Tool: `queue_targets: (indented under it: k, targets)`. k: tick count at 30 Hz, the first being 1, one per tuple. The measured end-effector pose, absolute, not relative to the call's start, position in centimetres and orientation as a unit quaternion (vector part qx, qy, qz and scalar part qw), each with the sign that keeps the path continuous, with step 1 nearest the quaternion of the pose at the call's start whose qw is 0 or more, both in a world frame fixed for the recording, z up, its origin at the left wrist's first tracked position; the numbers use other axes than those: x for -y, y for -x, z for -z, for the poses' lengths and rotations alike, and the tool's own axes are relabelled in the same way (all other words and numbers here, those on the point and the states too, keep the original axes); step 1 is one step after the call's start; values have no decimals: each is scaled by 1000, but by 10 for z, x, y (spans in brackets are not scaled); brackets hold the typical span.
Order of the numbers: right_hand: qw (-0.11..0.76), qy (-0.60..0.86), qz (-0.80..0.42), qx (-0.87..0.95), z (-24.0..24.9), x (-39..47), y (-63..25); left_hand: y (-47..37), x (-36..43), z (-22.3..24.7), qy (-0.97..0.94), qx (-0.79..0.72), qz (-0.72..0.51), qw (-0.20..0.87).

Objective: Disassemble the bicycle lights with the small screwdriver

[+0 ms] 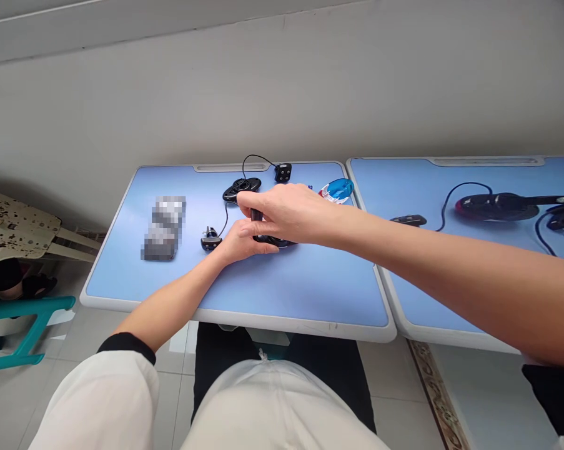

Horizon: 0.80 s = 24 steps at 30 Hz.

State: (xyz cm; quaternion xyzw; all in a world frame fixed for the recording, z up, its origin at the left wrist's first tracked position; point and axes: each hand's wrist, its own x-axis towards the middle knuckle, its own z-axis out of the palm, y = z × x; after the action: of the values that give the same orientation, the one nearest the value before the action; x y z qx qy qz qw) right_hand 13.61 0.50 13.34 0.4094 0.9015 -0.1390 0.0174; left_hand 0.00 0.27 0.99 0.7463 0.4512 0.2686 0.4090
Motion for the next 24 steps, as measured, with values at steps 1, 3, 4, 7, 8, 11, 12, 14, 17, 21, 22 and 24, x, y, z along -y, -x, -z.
queue_targets:
  k: [1, 3, 4, 7, 8, 11, 12, 14, 17, 21, 22, 24]
  targets:
    - [19, -422, 132, -897, -133, -5, -136, 0, -3, -10, -748, -446, -278, 406]
    - [11, -437, 131, -890, -134, -5, -136, 0, -3, -11, -745, -443, -281, 412]
    - [7, -438, 139, -888, -134, -5, -137, -1, -3, -11, -740, -445, -276, 421]
    - [18, -434, 160, -886, -136, -6, -141, -1, -3, -11, -737, -436, -267, 443]
    - [28, -436, 157, -886, -137, -6, -142, -1, -3, -11, -740, -428, -273, 442]
    - [48, -452, 130, -881, -137, -6, -142, -1, -2, -11, -742, -424, -299, 425]
    - [46, -460, 122, -878, -137, -6, -141, -1, -2, -11, -739, -430, -302, 422]
    - [27, -471, 122, -873, -136, -5, -139, -1, -2, -11, -732, -443, -294, 426]
    - [-10, -446, 153, -882, -136, -5, -140, 0, -2, -11, -726, -459, -259, 442]
    - [-10, -411, 170, -896, -136, -5, -140, -1, -1, -15, -734, -467, -253, 423]
    - [0, -425, 159, -891, -135, -5, -140, -2, -1, -16, -735, -468, -262, 416]
    - [15, -457, 134, -879, -134, -5, -138, -2, -1, -15, -734, -467, -275, 409]
